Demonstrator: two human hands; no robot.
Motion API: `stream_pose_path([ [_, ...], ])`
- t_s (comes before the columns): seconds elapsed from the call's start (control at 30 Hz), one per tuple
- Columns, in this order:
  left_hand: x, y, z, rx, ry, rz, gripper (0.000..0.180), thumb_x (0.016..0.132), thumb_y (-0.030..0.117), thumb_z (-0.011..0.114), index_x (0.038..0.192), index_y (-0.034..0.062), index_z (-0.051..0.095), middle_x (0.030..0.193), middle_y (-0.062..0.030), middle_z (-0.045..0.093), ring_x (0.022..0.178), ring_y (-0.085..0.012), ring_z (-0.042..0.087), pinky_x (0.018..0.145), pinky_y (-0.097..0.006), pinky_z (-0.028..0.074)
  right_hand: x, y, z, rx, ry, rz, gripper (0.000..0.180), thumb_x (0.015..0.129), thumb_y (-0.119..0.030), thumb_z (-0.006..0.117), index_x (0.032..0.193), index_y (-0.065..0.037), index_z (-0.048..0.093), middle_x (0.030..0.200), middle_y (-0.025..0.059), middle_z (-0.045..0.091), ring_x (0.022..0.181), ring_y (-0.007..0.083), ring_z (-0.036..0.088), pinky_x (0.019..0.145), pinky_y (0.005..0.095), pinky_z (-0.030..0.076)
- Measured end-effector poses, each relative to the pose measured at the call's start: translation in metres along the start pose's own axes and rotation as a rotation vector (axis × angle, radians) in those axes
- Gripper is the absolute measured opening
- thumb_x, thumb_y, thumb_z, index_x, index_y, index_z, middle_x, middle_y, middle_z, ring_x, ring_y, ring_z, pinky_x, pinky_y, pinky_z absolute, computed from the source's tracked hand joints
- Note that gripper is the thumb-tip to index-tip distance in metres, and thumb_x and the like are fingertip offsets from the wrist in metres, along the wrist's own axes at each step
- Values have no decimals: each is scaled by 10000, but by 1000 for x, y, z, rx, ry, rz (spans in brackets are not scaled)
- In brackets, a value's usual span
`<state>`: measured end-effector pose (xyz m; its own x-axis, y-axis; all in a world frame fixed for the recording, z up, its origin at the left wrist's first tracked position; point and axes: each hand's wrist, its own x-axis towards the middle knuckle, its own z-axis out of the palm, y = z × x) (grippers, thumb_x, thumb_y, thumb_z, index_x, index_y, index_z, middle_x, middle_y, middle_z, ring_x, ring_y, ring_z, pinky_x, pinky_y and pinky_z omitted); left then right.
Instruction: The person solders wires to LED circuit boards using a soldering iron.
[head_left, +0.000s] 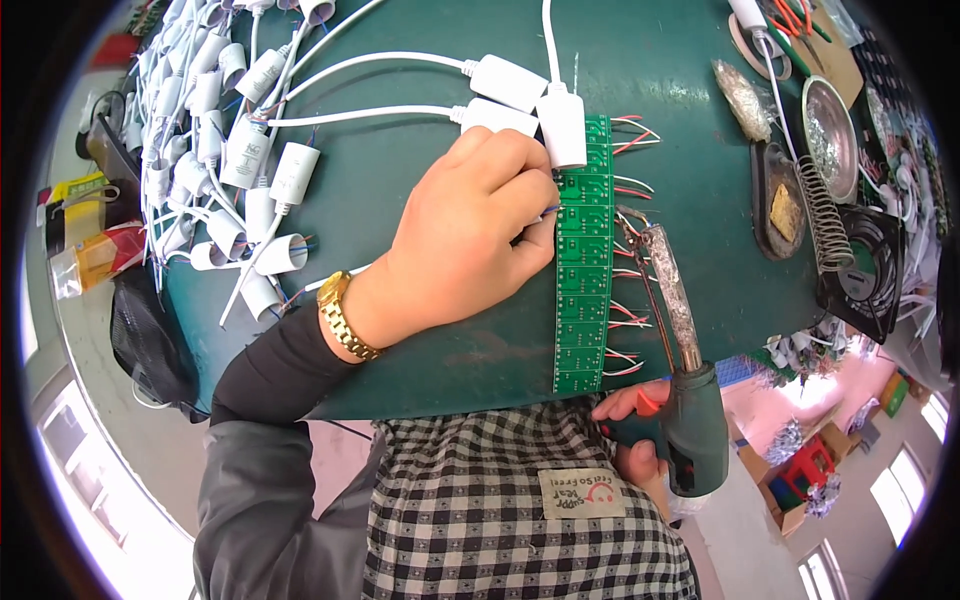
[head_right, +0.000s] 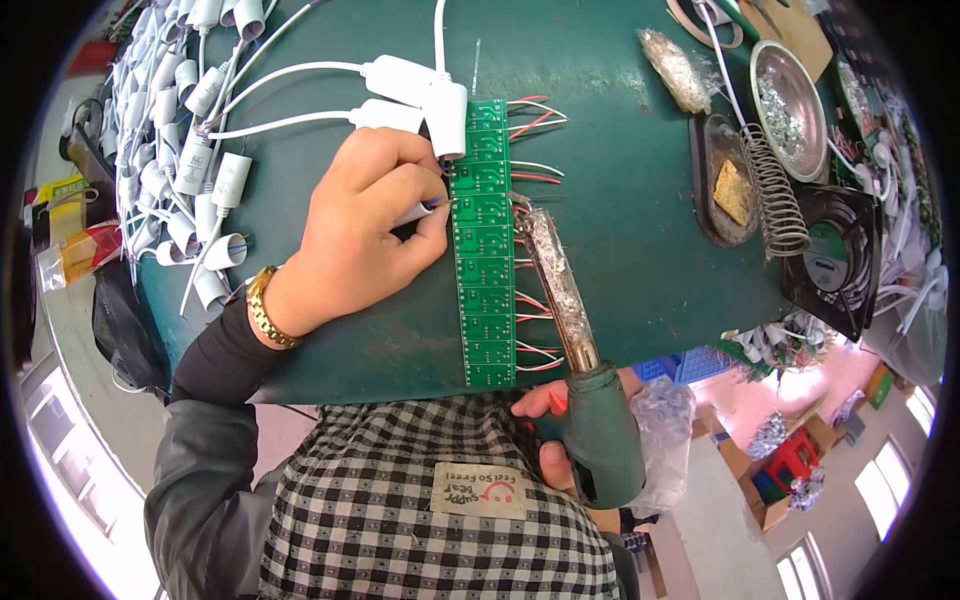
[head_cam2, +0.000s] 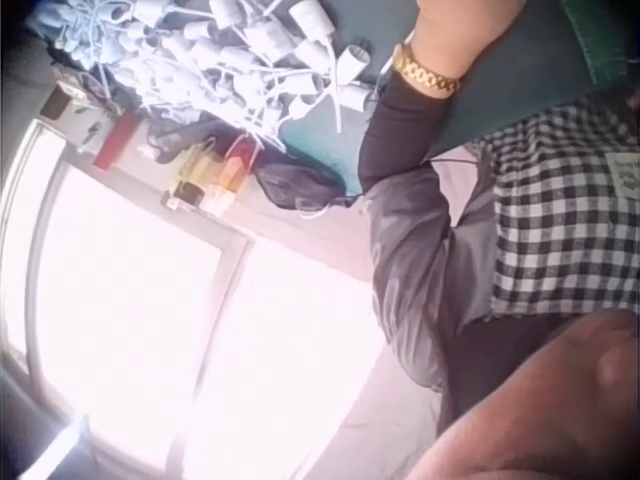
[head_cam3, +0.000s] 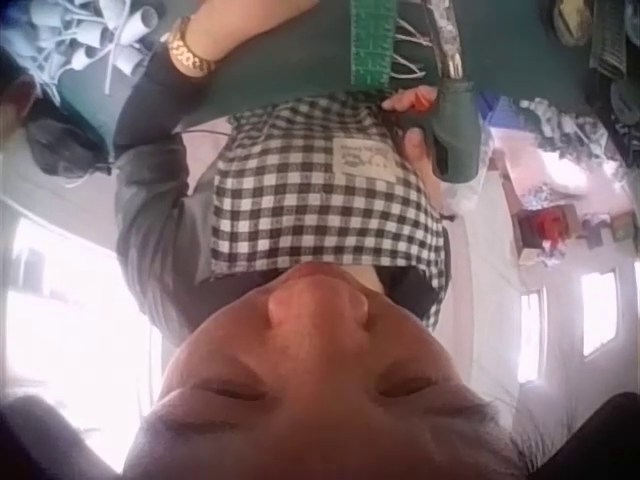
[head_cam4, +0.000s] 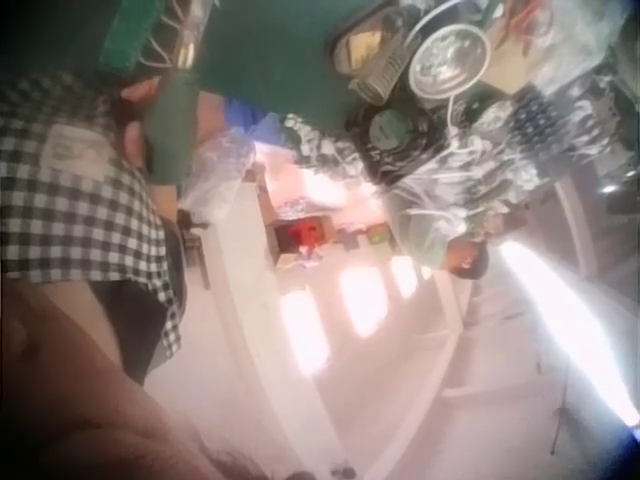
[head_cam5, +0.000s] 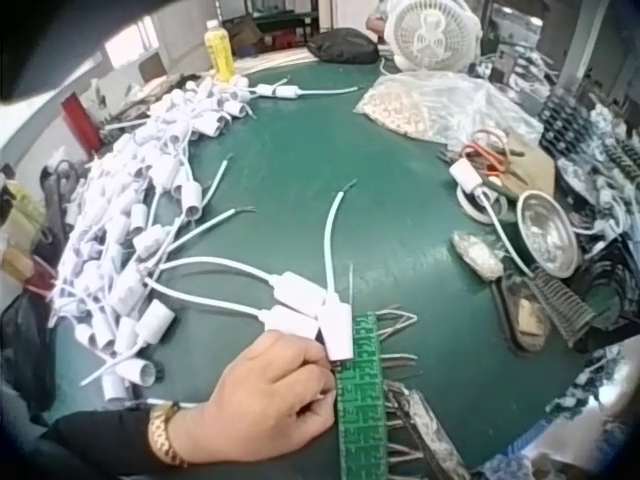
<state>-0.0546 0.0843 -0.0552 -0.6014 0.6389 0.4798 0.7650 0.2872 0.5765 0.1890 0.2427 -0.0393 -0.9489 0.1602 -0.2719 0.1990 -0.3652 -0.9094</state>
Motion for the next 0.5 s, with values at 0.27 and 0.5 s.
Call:
stream_pose_path([
  [0.27, 1, 0, -1, -12, -14, -22, 200, 623, -51, 683, 766, 33, 571, 863, -78, 554, 760, -253, 556, 622, -332, 467, 4, -1, -17, -235, -45, 44, 406, 758, -243, 689, 1064, -7, 566, 922, 92, 595, 835, 143, 564, 730, 258, 456],
  [0.5, -1, 1, -5, -67, -4, -48, 206, 638, -56, 688, 792, 34, 585, 914, -100, 561, 779, -240, 565, 640, -323, 475, 4, -5, -14, -164, 12, 85, 406, 733, -212, 678, 1059, 0, 558, 944, 83, 588, 856, 146, 554, 751, 245, 439],
])
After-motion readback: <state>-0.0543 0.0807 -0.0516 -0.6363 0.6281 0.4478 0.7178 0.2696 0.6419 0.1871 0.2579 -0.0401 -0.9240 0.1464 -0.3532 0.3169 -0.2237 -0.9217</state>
